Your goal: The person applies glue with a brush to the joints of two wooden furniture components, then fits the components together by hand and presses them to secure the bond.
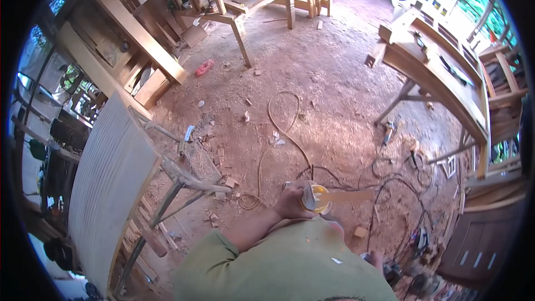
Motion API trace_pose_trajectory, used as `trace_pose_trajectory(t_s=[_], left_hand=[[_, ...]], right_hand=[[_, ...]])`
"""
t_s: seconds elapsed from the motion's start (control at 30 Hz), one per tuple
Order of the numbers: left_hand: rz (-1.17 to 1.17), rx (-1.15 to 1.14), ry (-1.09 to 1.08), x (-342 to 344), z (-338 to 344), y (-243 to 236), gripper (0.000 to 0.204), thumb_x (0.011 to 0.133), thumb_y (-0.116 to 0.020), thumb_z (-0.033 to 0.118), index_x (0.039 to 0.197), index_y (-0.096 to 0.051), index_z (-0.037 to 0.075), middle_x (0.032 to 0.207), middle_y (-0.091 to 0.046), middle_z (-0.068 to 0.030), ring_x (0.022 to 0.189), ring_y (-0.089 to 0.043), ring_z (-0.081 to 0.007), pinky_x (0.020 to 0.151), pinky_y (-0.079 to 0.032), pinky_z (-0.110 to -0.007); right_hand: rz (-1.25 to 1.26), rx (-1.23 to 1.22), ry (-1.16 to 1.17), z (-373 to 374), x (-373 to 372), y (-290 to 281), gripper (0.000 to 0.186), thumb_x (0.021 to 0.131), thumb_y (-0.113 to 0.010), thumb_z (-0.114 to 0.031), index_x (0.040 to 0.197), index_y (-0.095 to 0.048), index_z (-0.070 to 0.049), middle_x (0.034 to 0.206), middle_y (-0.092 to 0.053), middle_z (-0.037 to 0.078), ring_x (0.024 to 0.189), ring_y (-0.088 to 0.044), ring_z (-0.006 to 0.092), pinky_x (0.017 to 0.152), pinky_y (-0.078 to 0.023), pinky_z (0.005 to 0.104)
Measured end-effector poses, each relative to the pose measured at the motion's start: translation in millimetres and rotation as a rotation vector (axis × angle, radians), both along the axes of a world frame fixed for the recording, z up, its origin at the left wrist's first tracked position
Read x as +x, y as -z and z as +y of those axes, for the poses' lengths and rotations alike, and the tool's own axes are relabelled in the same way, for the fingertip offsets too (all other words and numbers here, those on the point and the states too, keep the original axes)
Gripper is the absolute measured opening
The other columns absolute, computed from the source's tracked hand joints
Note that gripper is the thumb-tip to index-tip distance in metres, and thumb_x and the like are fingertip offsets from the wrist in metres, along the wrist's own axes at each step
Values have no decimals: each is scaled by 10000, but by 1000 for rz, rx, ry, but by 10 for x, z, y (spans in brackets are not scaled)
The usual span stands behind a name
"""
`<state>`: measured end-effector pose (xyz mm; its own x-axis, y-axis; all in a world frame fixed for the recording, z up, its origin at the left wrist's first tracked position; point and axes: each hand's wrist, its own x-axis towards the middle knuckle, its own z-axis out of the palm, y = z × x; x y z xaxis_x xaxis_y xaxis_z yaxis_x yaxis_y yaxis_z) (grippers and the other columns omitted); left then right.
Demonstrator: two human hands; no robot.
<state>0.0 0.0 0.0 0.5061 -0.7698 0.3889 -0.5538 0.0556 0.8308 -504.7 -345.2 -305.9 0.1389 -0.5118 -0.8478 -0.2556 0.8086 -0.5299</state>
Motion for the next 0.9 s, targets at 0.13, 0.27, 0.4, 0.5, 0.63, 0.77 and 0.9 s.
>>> trace_pose_trajectory(t_s=[0.13, 0.27, 0.4, 0.5, 0.63, 0.77, 0.9], left_hand=[[15, -24, -164, 714, -443, -181, 631, 543, -903, 170, 1124, -684, 59, 1148, -687, -126, 1025, -687, -311, 935, -533, -415], [-27, -53, -319, 1720, -839, -157, 644, 547, -899, 225, 1137, -679, 87, 1162, -674, -133, 985, -696, -309, 902, -545, -420], [-31, -58, -388, 2917, -1143, 253, 616, 552, -888, 249, 1119, -692, 107, 1146, -681, -108, 984, -695, -296, 889, -534, -418], [23, 80, -316, 3844, -1216, 313, 597, 555, -876, 289, 1105, -699, 137, 1144, -684, -84, 997, -692, -286, 898, -514, -418], [54, 75, -343, 5007, -1147, 705, 682, 545, -898, 206, 1169, -650, 84, 1129, -693, -106, 1015, -693, -281, 912, -546, -389], [477, -83, -502, 5990, -1159, 691, 694, 539, -891, 121, 1171, -613, 49, 1076, -710, -89, 972, -705, -215, 891, -565, -366], [-123, 197, -763, 6849, -1068, 672, 611, 515, -888, 216, 1075, -680, 87, 1036, -713, -76, 907, -703, -244, 837, -553, -382]], right_hand=[[181, -124, -411, -1147, 2061, -614, 147, 864, -524, -220, 772, -571, -116, 621, -494, 28, 465, -449, 194, 391, -325, 366], [12, -465, -469, -1721, 4675, -1883, 350, 889, -592, -233, 1193, -627, -63, 940, -656, 46, 712, -602, 146, 561, -452, 304], [34, -590, -639, -1831, 6283, -2064, 378, 934, -607, -218, 1283, -610, -73, 960, -669, 38, 723, -605, 113, 575, -468, 265], [169, -530, -795, -1622, 6639, -1795, 373, 908, -671, -204, 1240, -616, -44, 868, -641, 22, 665, -582, 117, 552, -465, 260], [489, -50, -1168, -1582, 6756, -2109, 318, 877, -652, -230, 1127, -678, -36, 840, -665, 67, 672, -617, 174, 562, -485, 340], [566, -36, -758, -1684, 6802, -2248, 326, 875, -641, -205, 1160, -688, -52, 931, -683, 80, 672, -636, 204, 565, -501, 371], [582, -46, -816, -2187, 6837, -1576, 295, 880, -637, -203, 1119, -705, -44, 929, -685, 85, 653, -629, 186, 550, -502, 346]])
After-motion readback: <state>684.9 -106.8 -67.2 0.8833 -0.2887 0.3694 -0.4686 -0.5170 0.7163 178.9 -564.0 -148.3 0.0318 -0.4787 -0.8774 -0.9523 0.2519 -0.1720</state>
